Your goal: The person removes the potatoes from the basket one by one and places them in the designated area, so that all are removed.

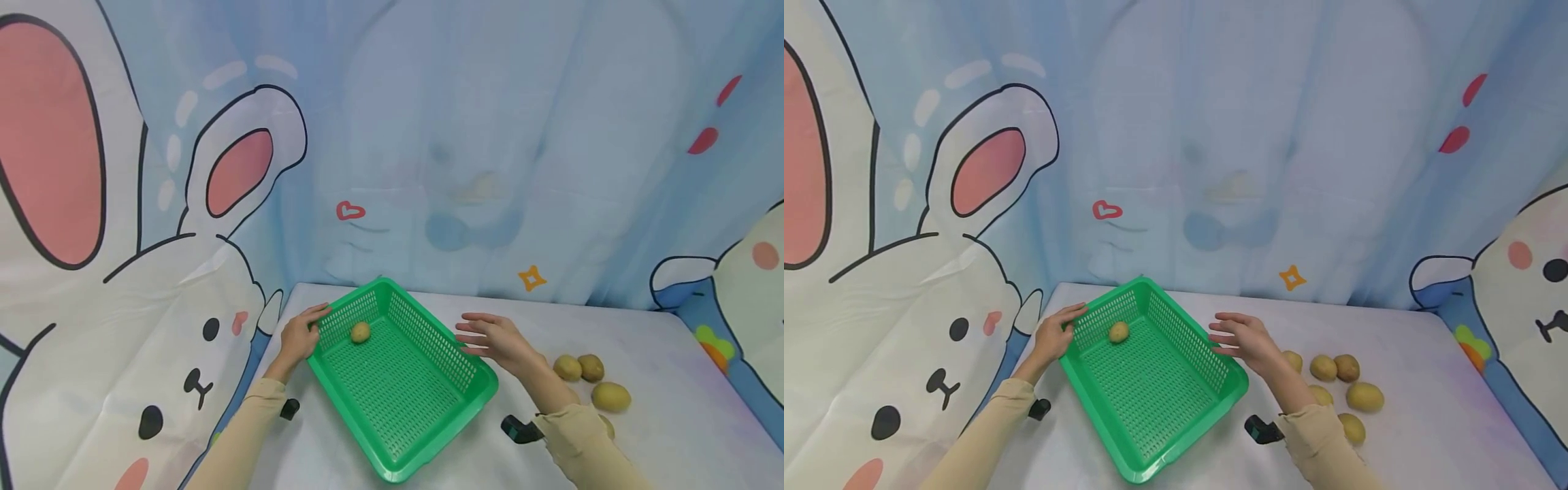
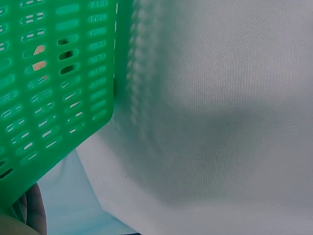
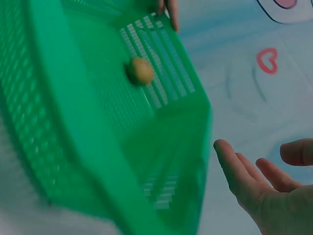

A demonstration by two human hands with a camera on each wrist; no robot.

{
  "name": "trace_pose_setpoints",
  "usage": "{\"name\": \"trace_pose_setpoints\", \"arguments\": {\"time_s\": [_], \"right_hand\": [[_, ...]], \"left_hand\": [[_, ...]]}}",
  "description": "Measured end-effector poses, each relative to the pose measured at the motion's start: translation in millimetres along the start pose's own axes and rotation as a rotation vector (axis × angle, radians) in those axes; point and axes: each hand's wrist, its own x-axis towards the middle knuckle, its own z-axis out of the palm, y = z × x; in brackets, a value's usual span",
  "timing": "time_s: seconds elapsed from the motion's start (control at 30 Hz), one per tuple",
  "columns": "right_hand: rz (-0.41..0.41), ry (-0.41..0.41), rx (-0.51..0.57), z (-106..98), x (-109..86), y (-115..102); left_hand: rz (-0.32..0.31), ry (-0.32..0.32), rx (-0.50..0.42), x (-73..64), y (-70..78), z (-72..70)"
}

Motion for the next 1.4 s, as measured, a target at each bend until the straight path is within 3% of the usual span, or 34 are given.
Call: {"name": "trace_pose_setpoints", "arguments": {"time_s": [0.17,0.43,0.87,1.07,1.4], "right_hand": [[0.011,-0.011,0.038,34,29.9,3],[0.018,0.001,-0.045,85,74.7,16],[0.055,0.045,-0.085,157,112.7,36],[0.075,0.071,-0.109,173,118.4,44],[0.09,0.176,-0.065,181,125.8,56]], "left_hand": [[0.012,0.011,-0.004,1.0,0.5,-0.6],[0.017,0.022,-0.006,0.9,-0.2,-1.6],[-0.003,0.022,0.011,-4.2,-10.2,-1.5],[0.027,0.03,0.004,-1.4,-10.0,-1.4],[0.016,0.022,-0.018,1.5,-8.0,3.3]]}}
